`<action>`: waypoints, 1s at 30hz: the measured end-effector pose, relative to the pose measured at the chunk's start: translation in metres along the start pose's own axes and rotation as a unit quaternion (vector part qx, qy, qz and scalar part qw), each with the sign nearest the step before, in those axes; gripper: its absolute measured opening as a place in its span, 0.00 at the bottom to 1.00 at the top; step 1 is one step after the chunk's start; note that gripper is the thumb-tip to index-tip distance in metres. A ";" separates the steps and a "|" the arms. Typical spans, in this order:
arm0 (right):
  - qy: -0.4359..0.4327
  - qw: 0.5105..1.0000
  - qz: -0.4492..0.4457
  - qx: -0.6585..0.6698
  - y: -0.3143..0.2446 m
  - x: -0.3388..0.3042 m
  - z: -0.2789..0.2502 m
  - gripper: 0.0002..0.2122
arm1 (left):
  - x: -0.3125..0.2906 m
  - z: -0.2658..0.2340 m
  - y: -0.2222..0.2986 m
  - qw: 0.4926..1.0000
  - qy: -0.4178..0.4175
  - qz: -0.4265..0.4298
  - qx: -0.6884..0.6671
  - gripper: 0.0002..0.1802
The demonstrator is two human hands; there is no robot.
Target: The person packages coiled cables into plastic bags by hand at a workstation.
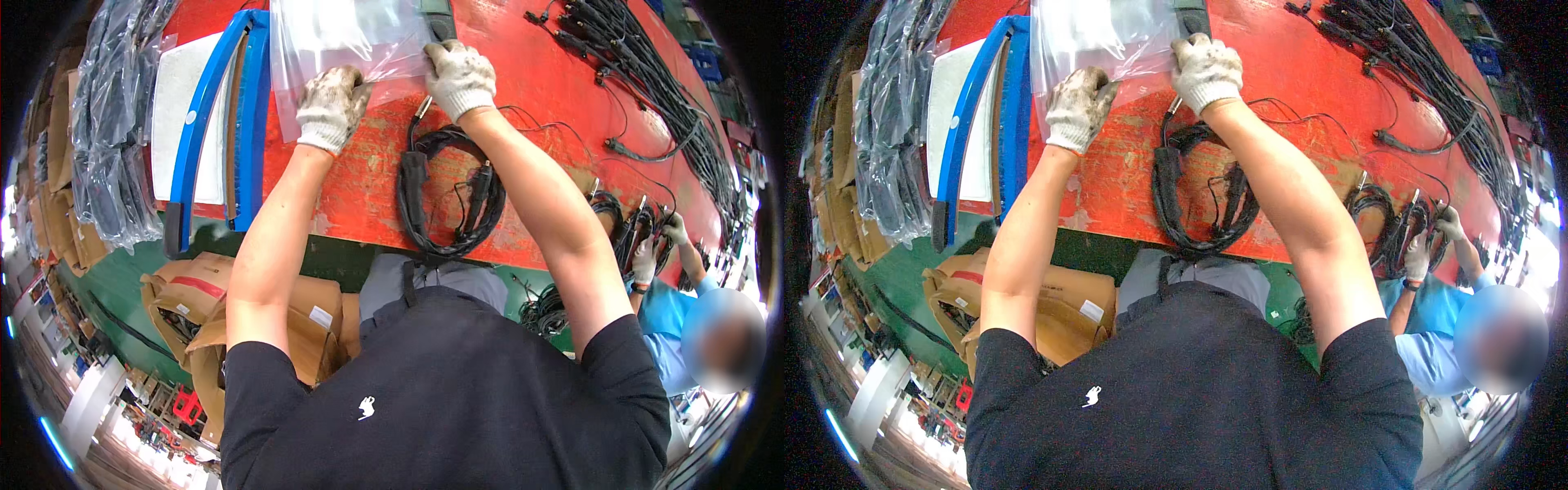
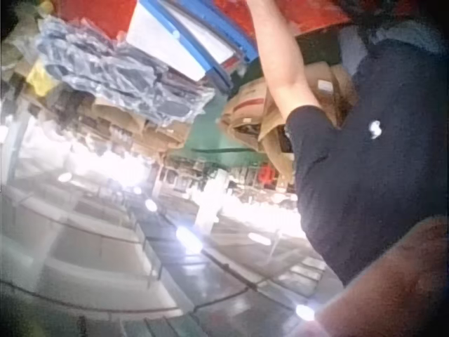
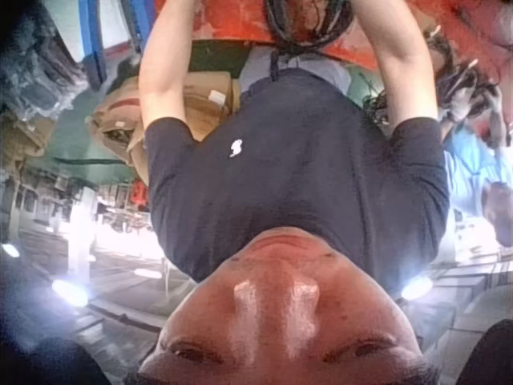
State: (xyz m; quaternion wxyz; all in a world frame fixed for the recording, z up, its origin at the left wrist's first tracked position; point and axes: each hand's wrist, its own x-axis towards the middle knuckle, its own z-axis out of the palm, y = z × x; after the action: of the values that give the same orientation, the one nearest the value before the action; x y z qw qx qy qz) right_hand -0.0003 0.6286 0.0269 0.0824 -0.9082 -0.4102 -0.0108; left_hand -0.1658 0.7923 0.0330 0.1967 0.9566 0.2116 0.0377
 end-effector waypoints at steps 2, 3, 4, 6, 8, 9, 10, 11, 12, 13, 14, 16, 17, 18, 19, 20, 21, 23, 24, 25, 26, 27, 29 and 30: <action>-0.042 0.999 0.023 0.016 0.008 -0.004 -0.002 0.16 | -0.012 0.020 -0.002 0.996 0.073 0.014 0.050 0.17; -0.082 0.995 0.042 0.035 0.007 -0.005 -0.006 0.16 | -0.018 0.028 -0.004 0.983 0.147 0.024 0.105 0.18; -0.090 0.993 0.051 0.055 0.007 -0.009 -0.009 0.17 | -0.022 0.031 -0.004 0.992 0.076 -0.033 0.099 0.22; -0.097 0.992 0.058 0.059 0.012 -0.013 -0.016 0.17 | -0.030 0.052 -0.021 0.985 0.082 -0.058 0.143 0.21; -0.060 0.995 0.046 0.070 0.034 -0.022 -0.011 0.16 | -0.030 0.056 -0.035 0.976 0.019 -0.108 0.186 0.23; -0.059 0.994 0.052 0.070 0.045 -0.027 -0.013 0.16 | -0.031 0.055 -0.040 0.963 0.018 -0.103 0.249 0.24; -0.035 0.993 0.067 0.094 0.056 -0.033 -0.015 0.16 | -0.031 0.054 -0.045 0.964 0.034 -0.139 0.224 0.24; -0.010 0.990 0.082 0.118 0.066 -0.039 -0.016 0.16 | -0.030 0.056 -0.048 0.963 0.049 -0.174 0.198 0.24; 0.010 0.985 0.128 0.113 0.082 -0.046 -0.021 0.15 | -0.016 0.046 -0.032 0.955 -0.033 -0.253 0.151 0.24; 0.012 0.985 0.128 0.117 0.090 -0.049 -0.022 0.15 | -0.016 0.045 -0.039 0.954 -0.061 -0.261 0.135 0.22; -0.061 0.969 0.184 0.153 0.099 -0.051 -0.020 0.16 | -0.011 0.054 -0.061 0.964 -0.140 -0.206 0.091 0.20; -0.213 0.879 0.279 0.322 0.120 -0.051 0.009 0.20 | -0.011 0.083 -0.121 0.962 -0.267 -0.064 -0.011 0.16; -0.272 0.734 0.389 0.485 0.115 -0.059 0.002 0.17 | -0.011 0.084 -0.110 0.960 -0.274 -0.063 -0.012 0.16; -0.260 0.610 0.459 0.592 0.133 -0.071 0.000 0.14 | 0.002 0.074 -0.069 0.894 -0.280 -0.248 -0.248 0.15; -0.242 0.468 0.502 0.686 0.148 -0.080 0.000 0.13 | 0.010 0.054 -0.031 0.743 -0.259 -0.420 -0.452 0.13; -0.233 0.465 0.505 0.689 0.166 -0.092 0.013 0.13 | 0.015 0.039 -0.002 0.701 -0.242 -0.447 -0.501 0.10; -0.252 0.358 0.411 0.800 0.185 -0.107 0.036 0.12 | 0.019 0.038 0.002 0.703 -0.247 -0.442 -0.499 0.10; -0.264 0.235 0.302 0.885 0.184 -0.113 0.047 0.11 | 0.025 0.043 -0.002 0.598 -0.241 -0.442 -0.624 0.07; -0.158 0.271 0.434 0.844 0.161 -0.104 0.044 0.11 | 0.025 0.047 -0.008 0.600 -0.239 -0.447 -0.620 0.07; -0.042 0.300 0.555 0.775 0.149 -0.100 0.043 0.12 | 0.029 0.053 -0.009 0.546 -0.219 -0.464 -0.662 0.07; 0.016 0.325 0.547 0.771 0.141 -0.100 0.046 0.14 | 0.032 0.059 -0.010 0.490 -0.198 -0.478 -0.702 0.07; 0.019 0.322 0.548 0.771 0.138 -0.101 0.046 0.14 | 0.031 0.067 -0.016 0.492 -0.202 -0.478 -0.699 0.07; 0.070 0.311 0.514 0.797 0.129 -0.103 0.043 0.16 | 0.030 0.076 -0.028 0.389 -0.235 -0.416 -0.788 0.09; 0.073 0.309 0.516 0.796 0.126 -0.105 0.042 0.16 | 0.033 0.078 -0.021 0.389 -0.238 -0.417 -0.786 0.09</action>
State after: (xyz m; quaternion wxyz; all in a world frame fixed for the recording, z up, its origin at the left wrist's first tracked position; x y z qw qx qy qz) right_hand 0.0224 0.4751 -0.0410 0.7836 -0.4259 0.3389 0.2996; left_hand -0.1317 0.7950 -0.0475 0.8946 0.1382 0.4049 -0.1290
